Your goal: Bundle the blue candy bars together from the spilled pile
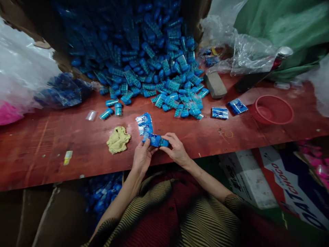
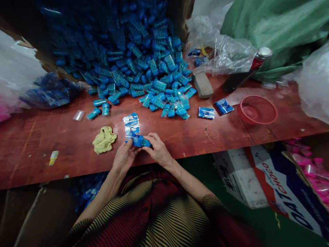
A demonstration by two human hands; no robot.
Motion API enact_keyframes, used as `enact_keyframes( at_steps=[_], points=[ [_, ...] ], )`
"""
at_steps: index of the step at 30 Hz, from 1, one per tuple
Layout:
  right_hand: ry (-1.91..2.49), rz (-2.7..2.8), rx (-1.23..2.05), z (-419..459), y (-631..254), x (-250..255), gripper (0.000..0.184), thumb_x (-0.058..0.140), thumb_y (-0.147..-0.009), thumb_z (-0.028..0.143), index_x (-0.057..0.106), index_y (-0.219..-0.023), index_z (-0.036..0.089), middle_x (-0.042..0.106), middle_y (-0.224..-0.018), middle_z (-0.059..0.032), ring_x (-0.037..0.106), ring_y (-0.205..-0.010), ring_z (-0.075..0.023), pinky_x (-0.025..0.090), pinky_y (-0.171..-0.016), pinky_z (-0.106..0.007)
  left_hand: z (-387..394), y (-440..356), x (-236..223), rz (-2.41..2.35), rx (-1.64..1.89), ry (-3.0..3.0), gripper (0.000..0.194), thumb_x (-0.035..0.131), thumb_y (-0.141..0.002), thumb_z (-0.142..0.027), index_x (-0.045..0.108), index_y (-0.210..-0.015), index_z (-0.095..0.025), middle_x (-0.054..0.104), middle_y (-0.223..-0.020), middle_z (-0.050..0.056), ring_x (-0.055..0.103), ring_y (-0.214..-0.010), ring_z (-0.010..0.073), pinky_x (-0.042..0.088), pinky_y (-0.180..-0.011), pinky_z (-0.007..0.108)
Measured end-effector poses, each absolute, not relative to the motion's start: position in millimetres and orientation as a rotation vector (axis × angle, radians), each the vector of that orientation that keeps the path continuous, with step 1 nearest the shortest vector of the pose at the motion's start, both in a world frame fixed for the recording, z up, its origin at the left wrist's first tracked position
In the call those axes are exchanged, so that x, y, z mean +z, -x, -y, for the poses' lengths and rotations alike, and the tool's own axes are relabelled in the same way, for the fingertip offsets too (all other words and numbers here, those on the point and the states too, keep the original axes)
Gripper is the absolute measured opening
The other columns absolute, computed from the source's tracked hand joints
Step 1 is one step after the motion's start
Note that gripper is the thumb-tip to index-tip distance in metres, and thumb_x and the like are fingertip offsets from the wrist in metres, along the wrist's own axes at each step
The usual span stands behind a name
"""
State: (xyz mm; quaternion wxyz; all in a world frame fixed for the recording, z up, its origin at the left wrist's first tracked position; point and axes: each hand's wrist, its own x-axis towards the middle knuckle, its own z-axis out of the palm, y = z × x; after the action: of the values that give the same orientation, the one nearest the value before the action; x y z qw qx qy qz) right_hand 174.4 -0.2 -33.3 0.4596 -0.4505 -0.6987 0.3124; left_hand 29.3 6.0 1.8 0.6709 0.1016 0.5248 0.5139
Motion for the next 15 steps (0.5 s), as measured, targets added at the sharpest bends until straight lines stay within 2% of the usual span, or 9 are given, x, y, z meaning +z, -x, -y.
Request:
enact_keyframes(
  at_steps=[5, 8, 10, 12, 15],
  points=[
    [1.118, 1.726, 0.819, 9.1, -159.9, -27.9, 0.038, 0.056, -0.086, 0.027, 0.055, -0.124, 0.020, 0.053, -0.110, -0.0109, 0.055, -0.104, -0.0219, 0.051, -0.087, -0.036, -7.7, -30.1, 0.3, -1.105, 1.160, -0.142, 0.024, 0.078, -0.063, -0.023, 0.061, -0.078, -0.014, 0.068, -0.069, -0.002, 0.062, -0.058, 0.0081, 0.050, -0.053, 0.016],
    [1.035, 1.578, 1.083, 6.4, -164.8, -21.6, 0.033, 0.054, -0.087, 0.026, 0.059, -0.119, 0.023, 0.055, -0.109, -0.0075, 0.055, -0.103, -0.0186, 0.049, -0.090, -0.034, -8.2, -21.5, 1.8, -1.046, 1.010, -0.171, 0.020, 0.076, -0.067, -0.021, 0.062, -0.080, -0.015, 0.069, -0.074, 0.000, 0.065, -0.063, 0.0115, 0.054, -0.058, 0.021],
    [0.962, 1.400, 1.345, 0.3, -172.5, -19.1, 0.036, 0.055, -0.086, 0.024, 0.057, -0.122, 0.025, 0.055, -0.108, -0.0050, 0.057, -0.093, -0.0147, 0.052, -0.079, -0.028, -7.1, -15.6, 2.7, -0.979, 0.929, -0.224, 0.023, 0.073, -0.069, -0.018, 0.063, -0.090, -0.016, 0.071, -0.087, 0.003, 0.067, -0.074, 0.0155, 0.057, -0.067, 0.028],
    [0.885, 1.216, 1.583, -7.1, -179.5, -18.3, 0.051, 0.063, -0.079, 0.024, 0.050, -0.128, 0.027, 0.053, -0.105, -0.0024, 0.056, -0.078, -0.0098, 0.051, -0.062, -0.020, -5.4, -12.2, 2.7, -0.922, 0.907, -0.271, 0.029, 0.072, -0.070, -0.017, 0.064, -0.098, -0.017, 0.071, -0.096, 0.005, 0.068, -0.082, 0.0173, 0.057, -0.073, 0.031],
    [0.803, 1.085, 1.783, -15.2, -184.2, -17.5, 0.068, 0.072, -0.068, 0.020, 0.046, -0.131, 0.029, 0.051, -0.096, 0.0019, 0.049, -0.063, -0.0039, 0.045, -0.052, -0.014, -4.3, -12.8, 1.3, -0.895, 0.902, -0.301, 0.029, 0.074, -0.068, -0.016, 0.065, -0.096, -0.017, 0.071, -0.095, 0.004, 0.067, -0.084, 0.0174, 0.056, -0.077, 0.031]
  ],
)
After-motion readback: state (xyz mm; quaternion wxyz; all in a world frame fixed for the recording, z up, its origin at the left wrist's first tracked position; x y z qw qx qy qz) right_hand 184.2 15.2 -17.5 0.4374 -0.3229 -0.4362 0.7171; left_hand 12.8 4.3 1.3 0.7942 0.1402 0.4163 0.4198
